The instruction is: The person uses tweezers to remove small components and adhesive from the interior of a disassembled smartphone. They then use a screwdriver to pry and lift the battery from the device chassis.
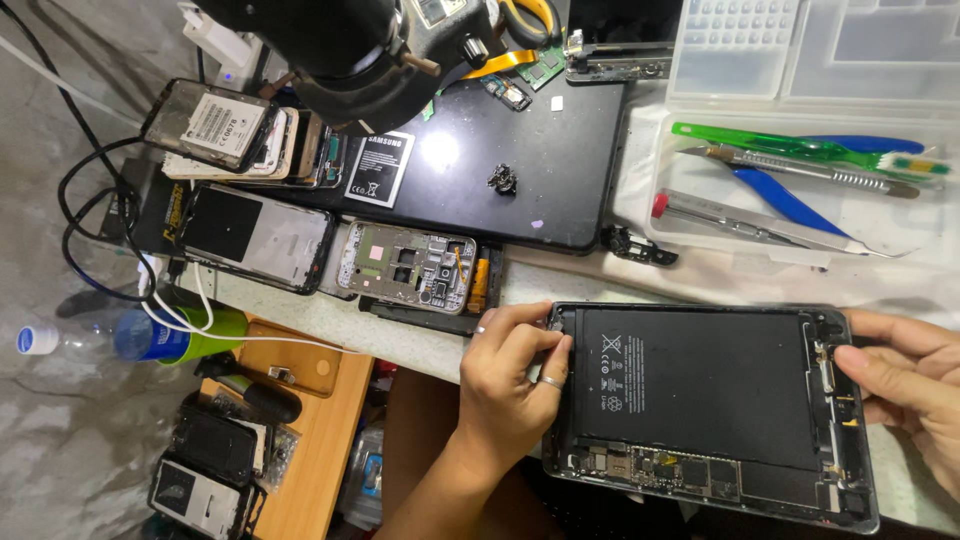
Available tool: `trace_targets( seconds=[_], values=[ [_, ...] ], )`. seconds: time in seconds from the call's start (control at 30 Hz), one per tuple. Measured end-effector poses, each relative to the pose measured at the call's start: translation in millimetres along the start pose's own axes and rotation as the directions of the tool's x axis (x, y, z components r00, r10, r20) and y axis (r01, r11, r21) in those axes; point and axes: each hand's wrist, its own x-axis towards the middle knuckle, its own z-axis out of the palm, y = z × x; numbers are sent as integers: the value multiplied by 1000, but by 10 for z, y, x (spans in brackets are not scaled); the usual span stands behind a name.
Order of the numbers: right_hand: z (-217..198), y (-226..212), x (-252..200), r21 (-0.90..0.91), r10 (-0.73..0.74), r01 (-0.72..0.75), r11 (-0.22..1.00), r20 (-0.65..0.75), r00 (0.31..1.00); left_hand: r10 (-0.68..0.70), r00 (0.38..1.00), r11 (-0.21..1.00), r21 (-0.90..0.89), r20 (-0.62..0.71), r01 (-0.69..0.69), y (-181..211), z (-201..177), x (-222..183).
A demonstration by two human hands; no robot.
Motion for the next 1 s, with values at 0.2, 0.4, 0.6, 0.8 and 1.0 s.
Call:
trace_targets(
  seconds=[0.2, 0.4, 0.6, 0.8, 1.0],
  values=[
    [17, -48, -26, -37, 53, -54, 998, -17, 998, -23, 1000, 1000, -16, 7, 24, 7, -8, 1],
    [25, -96, -34, -53, 49, -50, 997, -13, 999, -33, 999, 999, -19, 16, 33, 2, -13, 5],
    [5, -8, -5, -114, -8, 0, 993, -68, 998, -42, 999, 999, -25, 23, 42, 1, -3, -2],
    [86, 26, -91, -204, -158, 128, 970, -136, 978, 15, 1000, 999, 52, -14, -15, 5, 54, -13],
    [208, -61, -199, -181, -179, 145, 973, -188, 966, 13, 1000, 998, 67, -16, -11, 4, 81, -26]
  ],
)
